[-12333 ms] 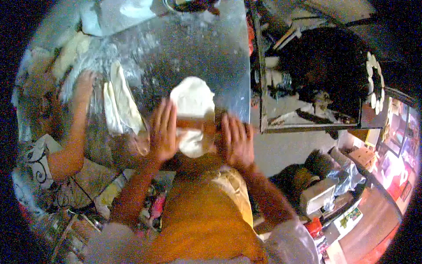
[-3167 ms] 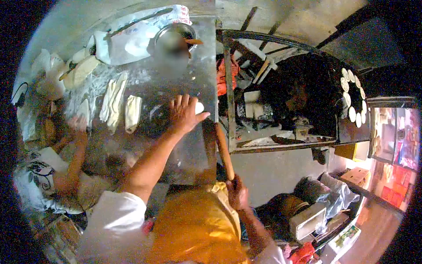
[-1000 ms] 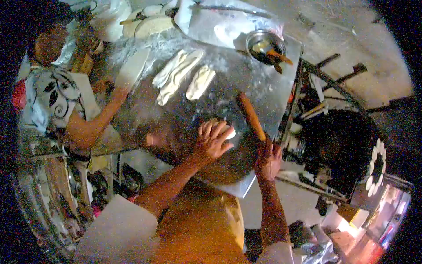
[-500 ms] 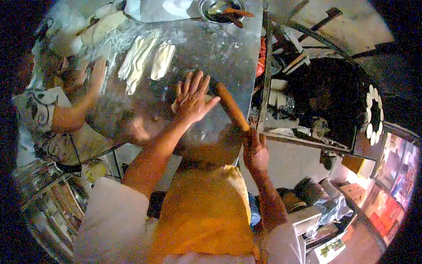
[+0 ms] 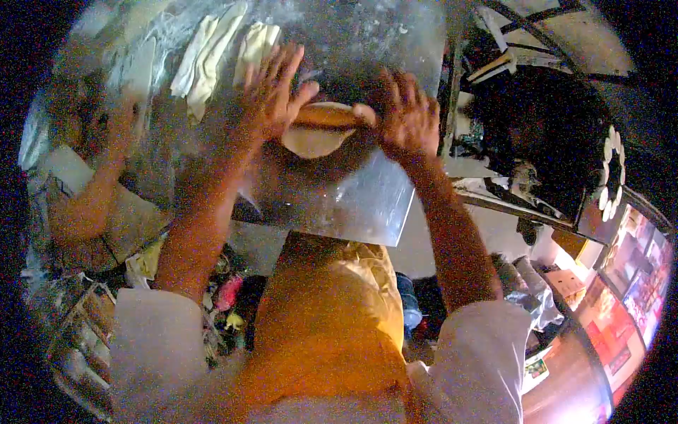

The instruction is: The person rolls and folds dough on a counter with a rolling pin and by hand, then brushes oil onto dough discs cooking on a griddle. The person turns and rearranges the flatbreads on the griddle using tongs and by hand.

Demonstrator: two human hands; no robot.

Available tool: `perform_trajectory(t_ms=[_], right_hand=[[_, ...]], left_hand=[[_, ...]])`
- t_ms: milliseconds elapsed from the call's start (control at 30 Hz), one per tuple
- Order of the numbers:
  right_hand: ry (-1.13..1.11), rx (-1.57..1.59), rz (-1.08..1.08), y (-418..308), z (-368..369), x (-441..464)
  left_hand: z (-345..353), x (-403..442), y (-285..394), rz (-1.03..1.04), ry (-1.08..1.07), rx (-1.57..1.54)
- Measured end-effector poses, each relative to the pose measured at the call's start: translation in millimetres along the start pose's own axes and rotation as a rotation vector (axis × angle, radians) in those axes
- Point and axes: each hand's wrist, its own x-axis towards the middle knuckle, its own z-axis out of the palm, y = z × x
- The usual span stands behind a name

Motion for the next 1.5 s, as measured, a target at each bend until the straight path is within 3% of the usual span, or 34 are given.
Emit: perform_trajectory(t_ms=[33,67,133,167,267,367,433,500,567,667,733,833,900,967,1000,1033,1167,1233,1267,1300,1367,1433,1500], right_hand=[[0.023,-0.069,-0.030,-2.4,2.9,-15.3],[-0.112,-0.133,0.085,-24.2,-9.6,-36.9],[-0.045,0.074,0.115,-42.0,2.0,-89.5],[-0.101,0.029,0.130,-48.2,0.2,-93.1],[-0.080,-0.070,0.076,-18.9,-8.9,-12.1],[0.189,-0.020,0.029,30.6,16.7,68.8],[0.095,-0.026,0.111,13.5,2.5,56.3],[-0.008,-0.192,0.098,-21.3,-8.1,-12.8],[-0.110,0.002,0.166,-46.9,7.1,-95.4],[-0.090,-0.067,0.114,-39.4,7.3,-74.7],[-0.078,-0.030,0.104,-13.9,-12.2,6.9],[0.231,0.049,0.062,25.5,3.0,80.3],[0.222,-0.052,0.046,9.8,7.1,33.3],[-0.053,-0.181,0.047,-23.7,1.7,-49.2],[-0.052,-0.031,0.095,-42.4,5.3,-91.6],[-0.120,-0.084,0.094,-59.5,-3.1,-115.2],[-0.075,-0.005,0.064,-9.4,-5.6,-23.1],[0.123,-0.099,-0.022,30.7,8.1,52.1],[0.281,0.040,-0.028,45.9,15.2,80.3],[0.253,0.043,-0.017,43.9,20.2,61.1],[0.278,0.059,0.014,42.5,23.7,50.0],[-0.068,-0.211,0.055,-5.4,2.2,-28.6],[-0.144,0.058,0.115,-42.1,-7.0,-97.5]], left_hand=[[-5.0,-13.0,5.8,0.010,0.015,0.000],[-11.9,-42.7,16.9,0.050,-0.017,-0.008],[-25.6,-73.1,27.7,0.089,-0.081,-0.032],[-27.3,-80.6,28.1,0.085,-0.124,-0.055],[-9.6,-14.7,4.2,0.123,-0.110,-0.093],[25.7,68.4,-22.5,0.007,-0.057,-0.172],[22.1,60.1,-18.1,0.016,-0.045,-0.103],[-6.7,1.4,3.8,0.123,-0.049,0.005],[-33.2,-64.6,33.0,0.065,-0.255,0.018],[-22.1,-60.8,26.5,0.075,-0.150,-0.070],[-7.2,8.6,9.2,0.125,-0.194,0.042],[35.6,83.7,-19.6,-0.022,-0.062,-0.114],[11.0,52.7,4.8,-0.078,-0.072,-0.082],[-10.9,-26.6,25.7,-0.002,-0.090,0.042],[-24.9,-63.8,39.5,-0.054,-0.217,-0.041],[-17.1,-102.8,36.4,0.019,-0.119,-0.085],[-1.1,-10.3,19.4,0.052,-0.127,-0.043],[19.7,66.8,5.2,0.012,-0.055,-0.106],[34.4,94.1,-4.4,-0.030,-0.009,-0.089],[37.1,109.4,-7.4,-0.016,0.020,-0.138],[30.4,72.2,4.1,0.028,0.024,-0.057],[4.0,-10.6,26.5,0.089,-0.083,0.038],[-13.3,-101.0,46.6,0.079,-0.138,0.035]])
